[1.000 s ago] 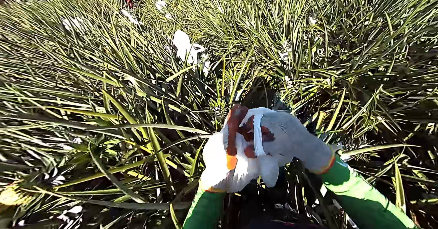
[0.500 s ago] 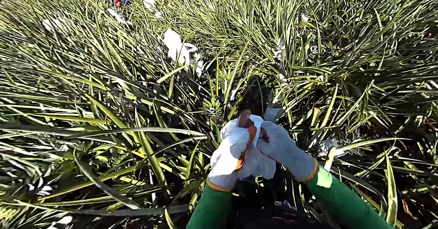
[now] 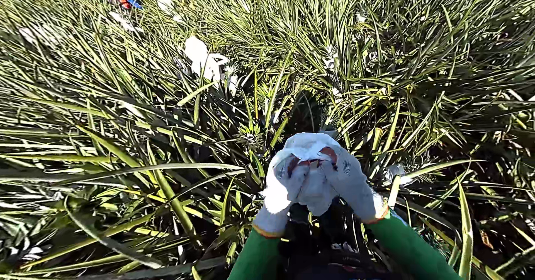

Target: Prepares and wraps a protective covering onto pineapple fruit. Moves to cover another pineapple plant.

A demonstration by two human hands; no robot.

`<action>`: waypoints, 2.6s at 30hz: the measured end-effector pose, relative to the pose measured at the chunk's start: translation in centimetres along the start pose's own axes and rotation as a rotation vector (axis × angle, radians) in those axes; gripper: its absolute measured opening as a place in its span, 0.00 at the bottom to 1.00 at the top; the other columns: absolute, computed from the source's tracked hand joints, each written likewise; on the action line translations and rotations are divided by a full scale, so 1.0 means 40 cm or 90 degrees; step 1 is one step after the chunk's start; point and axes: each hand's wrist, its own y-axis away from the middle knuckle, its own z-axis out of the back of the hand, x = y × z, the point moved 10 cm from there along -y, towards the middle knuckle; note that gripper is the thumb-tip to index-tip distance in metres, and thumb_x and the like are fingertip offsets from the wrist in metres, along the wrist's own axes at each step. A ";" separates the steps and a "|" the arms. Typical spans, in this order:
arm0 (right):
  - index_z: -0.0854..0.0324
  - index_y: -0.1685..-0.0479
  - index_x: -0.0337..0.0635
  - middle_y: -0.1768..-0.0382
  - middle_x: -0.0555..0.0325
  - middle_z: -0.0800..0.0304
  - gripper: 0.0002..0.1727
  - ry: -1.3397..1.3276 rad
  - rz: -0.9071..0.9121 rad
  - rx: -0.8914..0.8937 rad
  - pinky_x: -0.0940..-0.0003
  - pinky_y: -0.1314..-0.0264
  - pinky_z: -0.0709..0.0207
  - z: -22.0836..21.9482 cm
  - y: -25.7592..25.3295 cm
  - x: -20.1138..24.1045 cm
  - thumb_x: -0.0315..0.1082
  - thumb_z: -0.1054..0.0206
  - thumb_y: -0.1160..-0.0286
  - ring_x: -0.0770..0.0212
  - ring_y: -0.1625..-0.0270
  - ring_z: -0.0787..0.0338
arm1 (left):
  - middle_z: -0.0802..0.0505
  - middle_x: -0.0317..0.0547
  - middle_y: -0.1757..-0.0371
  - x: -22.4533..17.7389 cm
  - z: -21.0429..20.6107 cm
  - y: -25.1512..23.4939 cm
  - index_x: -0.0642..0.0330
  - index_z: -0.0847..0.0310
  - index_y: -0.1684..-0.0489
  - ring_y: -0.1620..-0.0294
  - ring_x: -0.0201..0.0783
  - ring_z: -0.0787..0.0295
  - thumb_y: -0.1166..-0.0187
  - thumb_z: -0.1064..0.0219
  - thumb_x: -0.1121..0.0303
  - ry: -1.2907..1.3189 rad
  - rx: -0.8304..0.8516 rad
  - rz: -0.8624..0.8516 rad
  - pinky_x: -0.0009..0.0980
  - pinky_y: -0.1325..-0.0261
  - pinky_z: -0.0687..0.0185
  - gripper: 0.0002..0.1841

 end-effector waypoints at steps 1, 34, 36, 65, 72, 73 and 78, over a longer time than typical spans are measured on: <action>0.15 0.39 0.36 0.50 0.45 0.07 0.20 -0.051 -0.050 -0.016 0.51 0.36 0.16 0.015 -0.001 -0.041 0.40 0.38 0.22 0.52 0.43 0.08 | 0.05 0.42 0.52 0.021 -0.002 0.003 0.61 0.12 0.46 0.49 0.32 0.08 0.20 0.36 0.60 0.106 0.028 0.050 0.37 0.40 0.11 0.15; 0.30 0.18 0.37 0.22 0.49 0.21 0.43 -0.264 0.158 0.179 0.63 0.15 0.29 0.060 0.066 0.046 0.52 0.25 0.31 0.65 0.21 0.23 | 0.17 0.49 0.24 -0.137 -0.063 0.076 0.57 0.22 0.23 0.20 0.40 0.25 0.25 0.32 0.51 0.024 0.342 -0.194 0.46 0.18 0.29 0.31; 0.30 0.18 0.36 0.25 0.49 0.19 0.44 -0.258 0.136 0.156 0.64 0.16 0.28 0.053 0.065 0.036 0.52 0.24 0.32 0.65 0.22 0.21 | 0.13 0.44 0.29 -0.148 -0.064 0.074 0.59 0.23 0.23 0.29 0.33 0.18 0.24 0.32 0.58 0.079 0.393 -0.135 0.37 0.24 0.21 0.29; 0.22 0.23 0.37 0.32 0.47 0.12 0.31 -0.086 -0.006 -0.024 0.57 0.21 0.24 0.060 0.063 -0.108 0.41 0.34 0.28 0.58 0.27 0.15 | 0.08 0.55 0.49 0.045 -0.102 0.032 0.69 0.28 0.30 0.50 0.46 0.08 0.15 0.45 0.69 0.581 0.065 0.216 0.45 0.46 0.08 0.19; 0.35 0.15 0.41 0.36 0.41 0.13 0.36 -0.764 -0.140 -0.013 0.53 0.38 0.12 0.018 0.080 -0.147 0.28 0.30 0.26 0.50 0.40 0.09 | 0.07 0.55 0.53 0.098 -0.143 0.052 0.68 0.23 0.34 0.53 0.45 0.08 0.17 0.38 0.65 0.548 0.040 0.253 0.44 0.50 0.08 0.19; 0.35 0.15 0.42 0.40 0.41 0.12 0.34 -0.810 -0.154 -0.014 0.54 0.44 0.11 0.013 0.083 -0.149 0.28 0.32 0.23 0.51 0.47 0.09 | 0.07 0.54 0.54 0.105 -0.140 0.053 0.68 0.21 0.36 0.54 0.45 0.08 0.19 0.36 0.64 0.520 0.034 0.241 0.43 0.50 0.08 0.19; 0.32 0.18 0.40 0.48 0.42 0.09 0.34 -0.744 -0.142 -0.040 0.57 0.55 0.09 0.014 0.088 -0.115 0.31 0.28 0.26 0.54 0.58 0.07 | 0.07 0.41 0.59 0.087 -0.120 0.056 0.60 0.15 0.46 0.58 0.34 0.09 0.25 0.29 0.58 0.239 0.012 0.215 0.36 0.50 0.11 0.17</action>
